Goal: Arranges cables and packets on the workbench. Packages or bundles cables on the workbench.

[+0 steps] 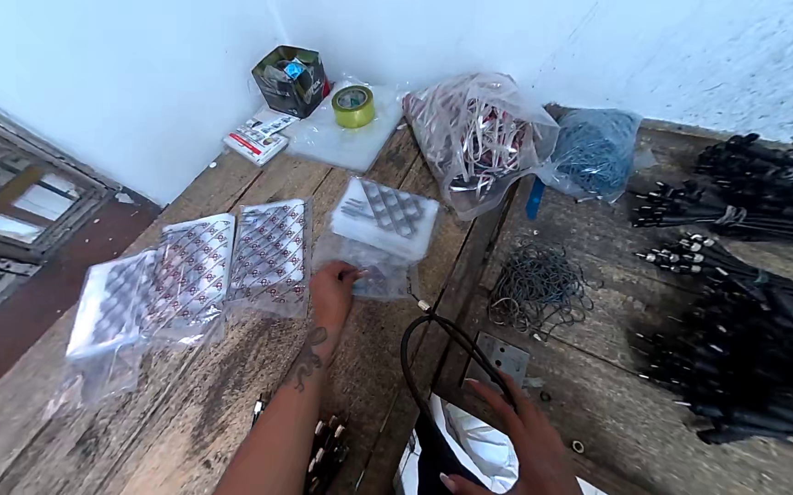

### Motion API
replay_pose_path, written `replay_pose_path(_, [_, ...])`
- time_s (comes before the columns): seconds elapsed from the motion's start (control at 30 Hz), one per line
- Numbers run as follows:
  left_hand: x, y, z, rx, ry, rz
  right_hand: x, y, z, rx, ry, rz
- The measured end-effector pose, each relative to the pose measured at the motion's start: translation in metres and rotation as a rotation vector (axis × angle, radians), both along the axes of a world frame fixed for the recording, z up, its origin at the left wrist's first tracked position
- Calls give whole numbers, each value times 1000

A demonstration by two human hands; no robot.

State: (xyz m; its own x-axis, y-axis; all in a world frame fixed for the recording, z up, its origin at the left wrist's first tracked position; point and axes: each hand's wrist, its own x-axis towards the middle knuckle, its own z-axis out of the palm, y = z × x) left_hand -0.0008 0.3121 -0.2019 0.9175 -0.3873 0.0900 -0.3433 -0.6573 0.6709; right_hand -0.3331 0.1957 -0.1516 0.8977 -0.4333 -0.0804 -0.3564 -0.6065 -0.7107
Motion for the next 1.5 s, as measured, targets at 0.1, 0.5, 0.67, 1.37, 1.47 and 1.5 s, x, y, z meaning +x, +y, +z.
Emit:
replay_pose_path(0.1, [9, 33, 38, -11, -47, -14, -1, 1, -4, -33, 11, 1])
replay_pose_path(0.5, [-60, 400, 208, -136, -613, 418, 24, 59, 19, -141, 20, 423])
replay_pose_path(0.67, [-133, 438, 110, -22, -331, 237, 26, 124, 34, -151, -29, 637])
replay_pose_path(1.37, [-224, 504, -9, 45, 47, 371, -31, 299, 25, -443, -45, 637])
replay_pose_path(1.47, [-222, 508, -27, -40, -42, 446, -17, 308, 22, -459, -64, 677])
replay_pose_path(1.5, [-221, 506, -23, -50, -45, 469, -12, 312, 24, -463, -73, 697])
